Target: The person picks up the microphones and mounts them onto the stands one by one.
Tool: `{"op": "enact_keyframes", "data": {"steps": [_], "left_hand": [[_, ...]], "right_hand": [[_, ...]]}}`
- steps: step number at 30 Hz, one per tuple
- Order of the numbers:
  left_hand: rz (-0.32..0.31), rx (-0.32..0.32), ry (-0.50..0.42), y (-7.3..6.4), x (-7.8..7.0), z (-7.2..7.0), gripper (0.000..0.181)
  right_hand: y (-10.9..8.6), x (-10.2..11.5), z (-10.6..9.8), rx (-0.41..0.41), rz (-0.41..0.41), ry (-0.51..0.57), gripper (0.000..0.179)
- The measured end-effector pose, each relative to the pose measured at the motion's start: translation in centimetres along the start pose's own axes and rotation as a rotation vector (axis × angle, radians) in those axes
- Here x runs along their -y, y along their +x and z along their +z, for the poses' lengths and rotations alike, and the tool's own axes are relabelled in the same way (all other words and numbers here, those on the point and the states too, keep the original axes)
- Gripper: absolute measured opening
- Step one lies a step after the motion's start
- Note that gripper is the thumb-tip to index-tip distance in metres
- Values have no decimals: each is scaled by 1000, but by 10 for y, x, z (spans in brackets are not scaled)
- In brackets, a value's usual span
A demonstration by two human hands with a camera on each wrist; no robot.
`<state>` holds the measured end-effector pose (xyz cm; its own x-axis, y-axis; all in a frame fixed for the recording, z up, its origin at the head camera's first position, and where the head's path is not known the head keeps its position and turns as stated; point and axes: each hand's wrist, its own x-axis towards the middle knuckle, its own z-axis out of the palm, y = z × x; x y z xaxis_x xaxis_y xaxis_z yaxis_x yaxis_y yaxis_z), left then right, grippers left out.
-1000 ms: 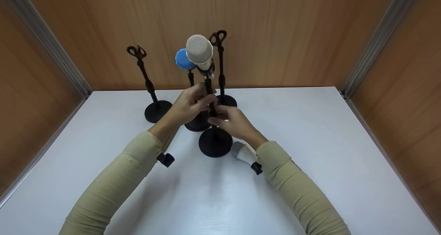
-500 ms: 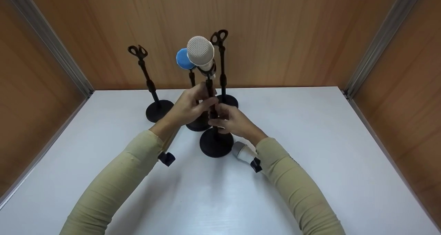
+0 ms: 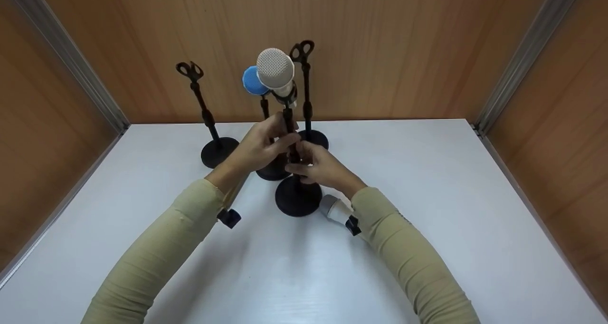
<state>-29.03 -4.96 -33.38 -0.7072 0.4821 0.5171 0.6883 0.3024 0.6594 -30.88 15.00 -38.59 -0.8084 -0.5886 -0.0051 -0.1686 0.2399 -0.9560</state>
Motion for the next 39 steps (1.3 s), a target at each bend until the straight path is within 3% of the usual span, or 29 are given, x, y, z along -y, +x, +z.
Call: {"op": "enact_keyframes", "data": {"steps": [3,7,11,14,20,25,30,33,39], "left_hand": [[-33,29,-25,0,-1,-3,17],[-70,60,-15,-3,-2,-6,16],[-120,94,55,-9,-3,-10,22],[-201,132,135,-15,-2,-14,26],[-420,309,362,-33,10,-10,34],[-519,475,509,-46,25,10,46],[-500,577,697,-49,31,31,41],[-463,576,780,-50,32,37,42],[-446,547,761,-54,34,38,42]], "right_hand": [[2,3,0,1,6,-31,40],[5,7,-2,9,-17,-154,39],[5,12,-9,49,-57,-332,41],[4,16,-14,91,-25,-431,38],[6,12,-12,120,79,-593,35],[11,4,3,155,151,-760,39],[15,2,18,147,200,-865,31],[16,2,20,139,202,-870,33],[17,2,22,129,194,-903,37]]}}
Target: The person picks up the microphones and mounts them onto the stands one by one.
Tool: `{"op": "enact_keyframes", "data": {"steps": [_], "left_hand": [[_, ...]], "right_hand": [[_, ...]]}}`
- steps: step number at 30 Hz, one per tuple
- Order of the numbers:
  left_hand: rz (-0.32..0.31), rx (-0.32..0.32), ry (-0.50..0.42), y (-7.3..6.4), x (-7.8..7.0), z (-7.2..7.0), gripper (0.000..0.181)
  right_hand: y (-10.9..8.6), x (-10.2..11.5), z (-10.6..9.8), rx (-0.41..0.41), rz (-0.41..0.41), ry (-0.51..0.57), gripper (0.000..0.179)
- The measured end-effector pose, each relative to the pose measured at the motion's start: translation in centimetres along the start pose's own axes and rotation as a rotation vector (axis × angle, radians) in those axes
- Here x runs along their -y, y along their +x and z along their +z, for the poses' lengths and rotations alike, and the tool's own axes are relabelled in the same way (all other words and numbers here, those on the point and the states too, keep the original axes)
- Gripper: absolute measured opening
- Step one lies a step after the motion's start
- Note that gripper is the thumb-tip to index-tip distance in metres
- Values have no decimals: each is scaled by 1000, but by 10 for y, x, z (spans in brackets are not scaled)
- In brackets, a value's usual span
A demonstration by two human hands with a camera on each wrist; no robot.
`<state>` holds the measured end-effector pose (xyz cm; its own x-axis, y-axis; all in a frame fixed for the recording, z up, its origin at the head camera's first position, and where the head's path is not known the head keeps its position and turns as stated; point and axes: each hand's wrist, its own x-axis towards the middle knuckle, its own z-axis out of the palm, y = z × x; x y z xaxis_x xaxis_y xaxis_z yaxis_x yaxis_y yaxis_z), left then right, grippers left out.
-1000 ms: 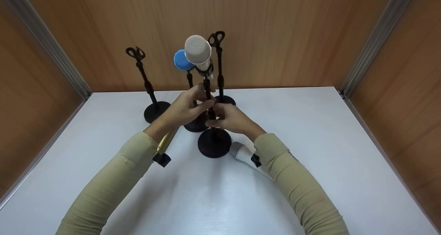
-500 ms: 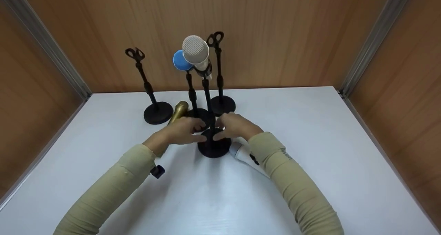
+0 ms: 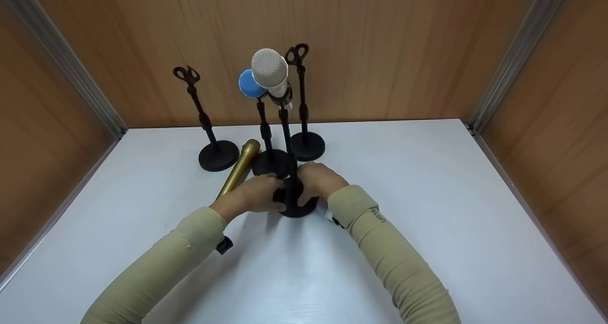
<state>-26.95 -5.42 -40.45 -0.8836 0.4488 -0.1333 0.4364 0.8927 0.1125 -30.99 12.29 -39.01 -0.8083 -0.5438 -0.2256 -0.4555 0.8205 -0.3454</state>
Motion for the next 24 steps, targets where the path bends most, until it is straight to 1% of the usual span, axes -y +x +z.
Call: {"op": "enact_keyframes", "data": {"steps": [4,8,12,18,21,24], "left_hand": [[-5,-27,-74,-2,2,6,39],[-4,-41,-118,-2,4,8,38],[-3,-36,-125,1,5,7,34],[-14,-5,-133,5,4,5,32],[-8,1,-121,8,3,4,32],[8,7,-84,11,1,4,32]], "right_hand": [[0,1,1,-6,23,-3,37],[-1,3,2,-5,54,18,34],[-1,3,3,-11,57,17,33],[-1,3,3,-9,58,7,30],[-1,1,2,-5,70,15,30],[-1,-1,1,-7,66,23,30]]}}
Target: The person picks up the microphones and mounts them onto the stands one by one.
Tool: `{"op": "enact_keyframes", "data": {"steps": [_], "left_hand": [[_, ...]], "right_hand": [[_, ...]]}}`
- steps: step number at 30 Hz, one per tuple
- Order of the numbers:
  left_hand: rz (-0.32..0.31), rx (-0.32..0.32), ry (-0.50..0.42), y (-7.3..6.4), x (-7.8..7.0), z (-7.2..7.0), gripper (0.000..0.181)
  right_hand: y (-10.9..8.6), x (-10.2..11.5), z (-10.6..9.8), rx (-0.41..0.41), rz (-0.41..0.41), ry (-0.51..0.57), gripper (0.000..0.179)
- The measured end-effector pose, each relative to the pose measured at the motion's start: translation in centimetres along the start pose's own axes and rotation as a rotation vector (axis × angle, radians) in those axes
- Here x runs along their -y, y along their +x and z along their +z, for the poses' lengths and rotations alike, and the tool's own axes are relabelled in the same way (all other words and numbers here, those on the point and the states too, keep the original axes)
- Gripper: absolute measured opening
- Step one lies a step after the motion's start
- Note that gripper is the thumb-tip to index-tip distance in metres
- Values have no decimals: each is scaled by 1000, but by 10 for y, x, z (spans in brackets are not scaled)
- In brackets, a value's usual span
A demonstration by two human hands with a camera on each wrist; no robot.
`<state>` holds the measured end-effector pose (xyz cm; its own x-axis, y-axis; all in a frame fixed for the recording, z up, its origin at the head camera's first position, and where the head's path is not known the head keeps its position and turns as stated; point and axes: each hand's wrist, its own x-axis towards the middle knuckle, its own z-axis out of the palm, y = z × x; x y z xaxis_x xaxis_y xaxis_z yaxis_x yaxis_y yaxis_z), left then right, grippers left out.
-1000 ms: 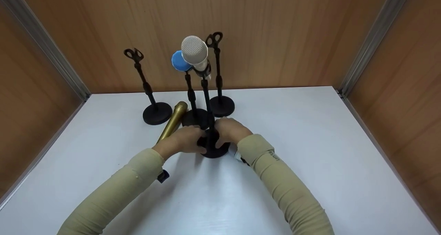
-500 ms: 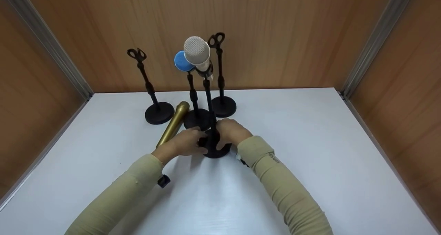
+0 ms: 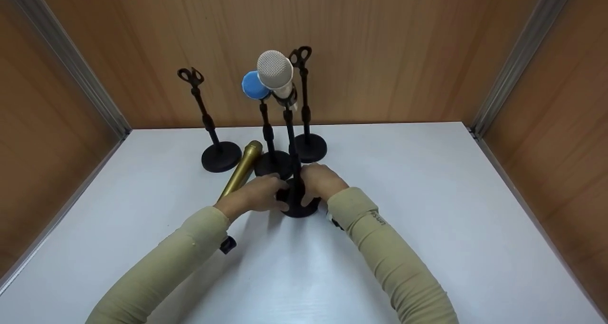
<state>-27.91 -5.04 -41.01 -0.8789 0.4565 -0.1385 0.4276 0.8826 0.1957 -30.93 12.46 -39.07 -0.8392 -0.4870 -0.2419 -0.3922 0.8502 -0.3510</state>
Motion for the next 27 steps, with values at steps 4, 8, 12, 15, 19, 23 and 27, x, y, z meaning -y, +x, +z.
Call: {"op": "enact_keyframes", "data": {"steps": [4,8,12,15,19,23,27], "left_hand": [[18,12,24,7,-2,1,34],[24,14,11,16,-4,1,35],[37,11,-17,26,-6,2,32],[44,-2,-42,35,-11,2,30],[33,-21,-59,47,-19,1,28],[18,-25,-54,61,-29,2,26],[4,-49,-29,77,-40,5,27]], "right_hand": [[0,-6,-2,-10,-8,14,31],[-1,-14,-4,-20,27,59,34],[-3,-22,-6,-30,63,76,36],[-5,-31,-9,-41,81,56,36],[-7,-44,-13,-65,92,20,35],[-12,-58,-18,-84,99,-1,35],[-18,-73,-22,-91,116,-20,38]]}}
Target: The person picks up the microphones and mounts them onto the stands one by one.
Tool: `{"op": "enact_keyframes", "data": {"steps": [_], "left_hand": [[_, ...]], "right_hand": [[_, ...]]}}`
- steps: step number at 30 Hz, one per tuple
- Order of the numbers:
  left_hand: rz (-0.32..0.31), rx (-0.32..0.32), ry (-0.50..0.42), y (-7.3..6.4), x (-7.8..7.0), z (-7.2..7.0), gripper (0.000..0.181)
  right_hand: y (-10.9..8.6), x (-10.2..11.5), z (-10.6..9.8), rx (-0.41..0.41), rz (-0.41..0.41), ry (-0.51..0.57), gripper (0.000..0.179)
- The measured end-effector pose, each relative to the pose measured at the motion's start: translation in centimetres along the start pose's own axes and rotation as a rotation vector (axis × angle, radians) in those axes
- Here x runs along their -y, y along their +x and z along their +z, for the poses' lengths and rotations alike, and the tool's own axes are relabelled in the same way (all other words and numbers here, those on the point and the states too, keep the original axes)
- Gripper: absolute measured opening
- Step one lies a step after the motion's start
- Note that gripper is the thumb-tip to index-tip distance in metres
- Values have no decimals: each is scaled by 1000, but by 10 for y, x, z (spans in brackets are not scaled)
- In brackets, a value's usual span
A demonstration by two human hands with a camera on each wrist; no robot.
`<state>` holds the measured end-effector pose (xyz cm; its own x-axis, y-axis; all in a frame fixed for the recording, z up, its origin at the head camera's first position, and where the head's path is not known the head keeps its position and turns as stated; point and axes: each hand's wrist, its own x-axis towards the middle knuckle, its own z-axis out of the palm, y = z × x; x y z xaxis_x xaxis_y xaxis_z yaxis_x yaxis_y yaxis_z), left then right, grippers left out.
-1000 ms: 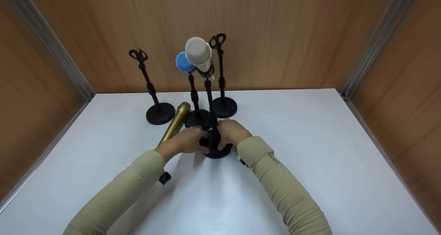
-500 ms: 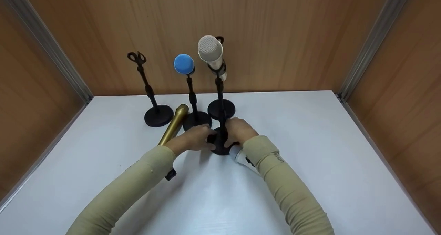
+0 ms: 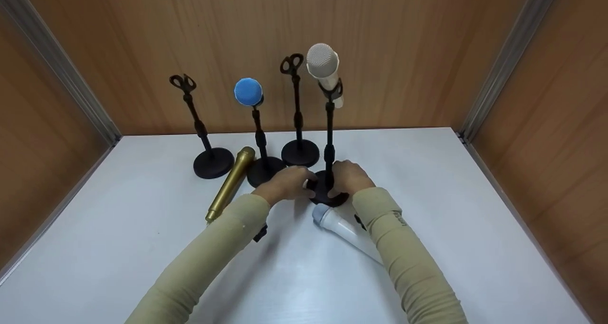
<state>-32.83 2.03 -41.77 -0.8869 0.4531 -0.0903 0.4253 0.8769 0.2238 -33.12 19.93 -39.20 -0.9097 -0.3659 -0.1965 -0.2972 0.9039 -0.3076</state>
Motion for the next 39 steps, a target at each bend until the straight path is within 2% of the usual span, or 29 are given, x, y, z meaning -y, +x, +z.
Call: {"op": "enact_keyframes", "data": {"steps": [4,9,14,19,25,31,35,39], "left_hand": [[-14,-24,36,15,-8,3,27],[-6,-22,90,33,-22,1,23],[-28,7,101,41,-28,-5,20],[-32,62,97,43,-31,-9,29],[-38,49,109,46,-31,-8,25],[-76,57,115,44,-33,-8,23],[-112,93,120,39,-38,-6,33],[-142,99,182,38,-45,-8,42]], "right_hand": [[-5,-11,-3,2,44,14,40],[-9,-23,-7,-8,92,29,41],[-7,-26,-9,-12,105,29,39],[-7,-25,-10,-8,121,37,40],[-6,-25,-10,-15,156,76,56],[0,-28,-11,-26,152,76,54],[4,-33,-10,-23,177,101,57],[10,-38,-16,-14,185,125,62]]}}
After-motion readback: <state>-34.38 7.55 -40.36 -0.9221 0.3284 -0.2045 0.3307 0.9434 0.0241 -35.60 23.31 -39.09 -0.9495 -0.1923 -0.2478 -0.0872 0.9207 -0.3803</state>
